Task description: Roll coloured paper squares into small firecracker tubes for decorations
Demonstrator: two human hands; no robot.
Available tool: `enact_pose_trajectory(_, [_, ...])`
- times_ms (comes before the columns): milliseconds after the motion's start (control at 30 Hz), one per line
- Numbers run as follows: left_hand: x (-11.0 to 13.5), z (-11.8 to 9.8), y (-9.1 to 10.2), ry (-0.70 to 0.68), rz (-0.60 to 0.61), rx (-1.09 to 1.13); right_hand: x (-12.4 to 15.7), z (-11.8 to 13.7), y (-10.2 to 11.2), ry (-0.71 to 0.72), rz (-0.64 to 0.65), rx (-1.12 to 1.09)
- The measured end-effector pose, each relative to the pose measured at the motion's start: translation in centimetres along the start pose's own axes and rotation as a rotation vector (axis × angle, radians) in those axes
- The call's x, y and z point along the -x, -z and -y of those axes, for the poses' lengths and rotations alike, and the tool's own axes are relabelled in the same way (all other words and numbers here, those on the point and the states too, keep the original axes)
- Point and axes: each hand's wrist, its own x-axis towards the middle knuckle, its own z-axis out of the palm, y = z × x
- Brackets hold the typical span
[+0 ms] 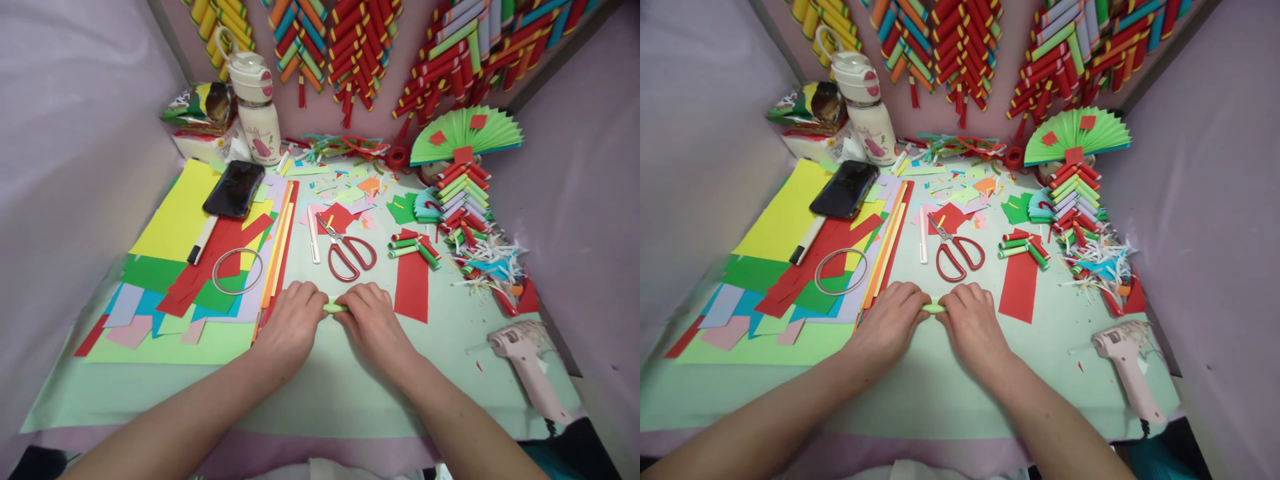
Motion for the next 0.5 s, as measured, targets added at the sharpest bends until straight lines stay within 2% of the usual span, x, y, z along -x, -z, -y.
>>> enact_pose_trajectory(367, [0.09, 0.25, -0.52, 0.009, -0.058, -0.016, 0.03, -0.15, -0.32, -0.040, -0.027, 0.029])
enact_pose_trajectory(500, [-0.03, 0.31, -0.50, 0.020, -0.037, -0.024, -0.04, -0.31, -0.44, -0.029, -0.025, 0.048])
